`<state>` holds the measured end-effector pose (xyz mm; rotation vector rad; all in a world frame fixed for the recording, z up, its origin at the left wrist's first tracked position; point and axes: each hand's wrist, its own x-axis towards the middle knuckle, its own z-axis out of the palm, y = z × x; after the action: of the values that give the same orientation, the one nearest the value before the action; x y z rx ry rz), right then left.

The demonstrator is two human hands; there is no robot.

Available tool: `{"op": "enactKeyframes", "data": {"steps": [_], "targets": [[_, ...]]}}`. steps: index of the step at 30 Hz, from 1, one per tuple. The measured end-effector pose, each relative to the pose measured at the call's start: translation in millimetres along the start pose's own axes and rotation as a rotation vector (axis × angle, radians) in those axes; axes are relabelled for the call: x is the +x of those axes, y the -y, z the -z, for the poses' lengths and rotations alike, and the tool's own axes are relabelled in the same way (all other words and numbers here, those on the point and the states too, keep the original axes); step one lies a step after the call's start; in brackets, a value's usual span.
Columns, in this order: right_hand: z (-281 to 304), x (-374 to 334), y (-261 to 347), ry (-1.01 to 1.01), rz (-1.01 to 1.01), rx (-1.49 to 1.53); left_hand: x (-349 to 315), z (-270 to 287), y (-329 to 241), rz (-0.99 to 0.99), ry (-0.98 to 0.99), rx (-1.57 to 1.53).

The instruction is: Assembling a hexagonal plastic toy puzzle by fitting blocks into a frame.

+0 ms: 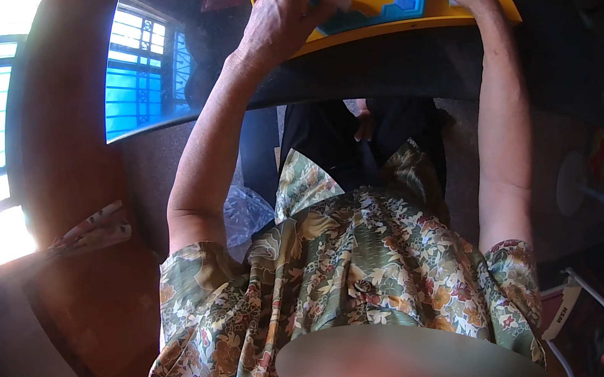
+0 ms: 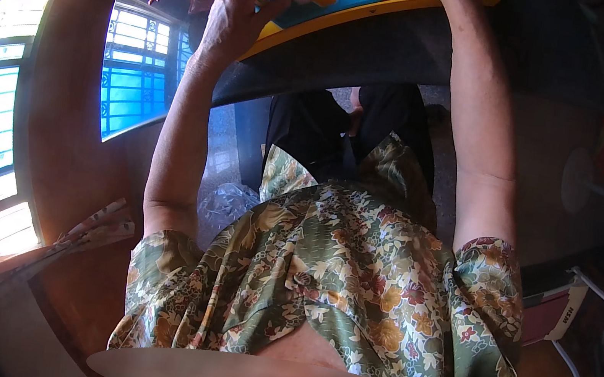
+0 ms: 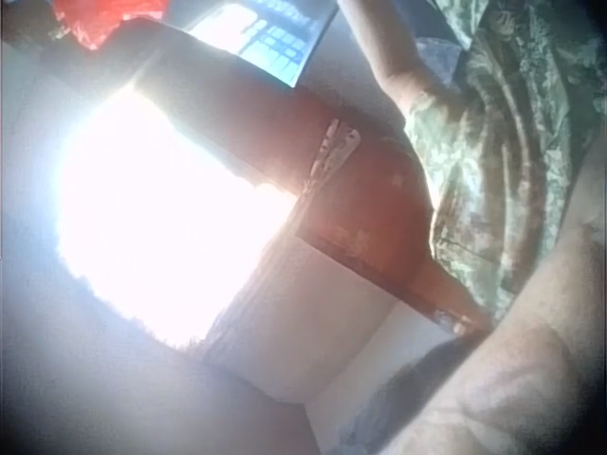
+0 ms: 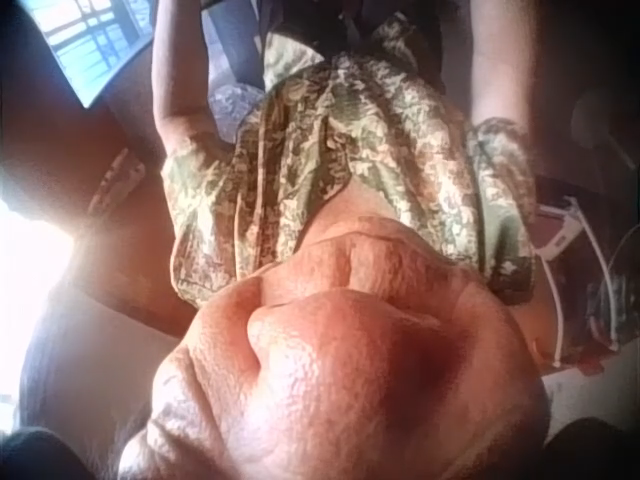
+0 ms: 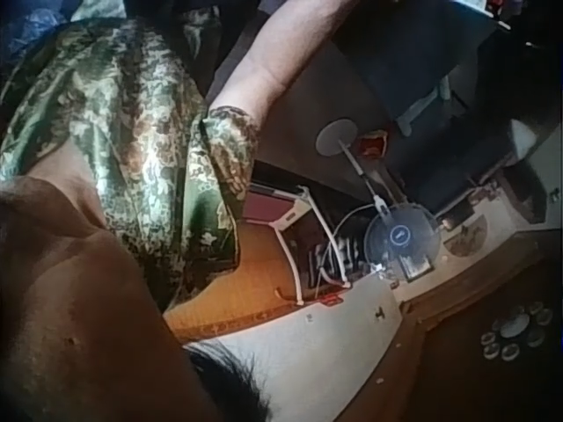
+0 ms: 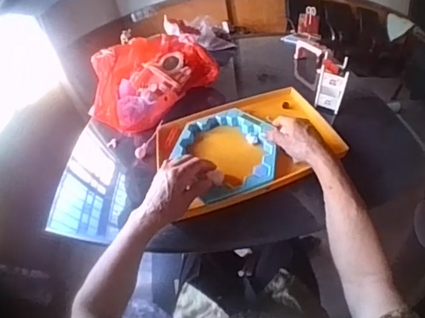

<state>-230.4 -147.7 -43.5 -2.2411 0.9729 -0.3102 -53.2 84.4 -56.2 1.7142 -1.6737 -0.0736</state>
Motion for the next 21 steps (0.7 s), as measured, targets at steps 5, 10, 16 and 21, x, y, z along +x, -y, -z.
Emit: {"op": "enactKeyframes", "data": {"steps": [5, 10, 16, 21], "targets": [[-1, 0, 1, -0.05, 0.02, -0.129, 7, -9, 1, -0.028, 0.023, 0.072], [-4, 5, -4, -0.044, 0.08, -0.07, 22, -8, -6, -0.007, 0.17, 0.118], [1, 3, -8, -0.09, 0.119, -0.084, 35, -7, -9, 0.001, 0.277, 0.119], [9, -6, 3, 0.13, -0.06, 0.15, 43, -21, -8, 0.059, 0.208, 0.068]]}}
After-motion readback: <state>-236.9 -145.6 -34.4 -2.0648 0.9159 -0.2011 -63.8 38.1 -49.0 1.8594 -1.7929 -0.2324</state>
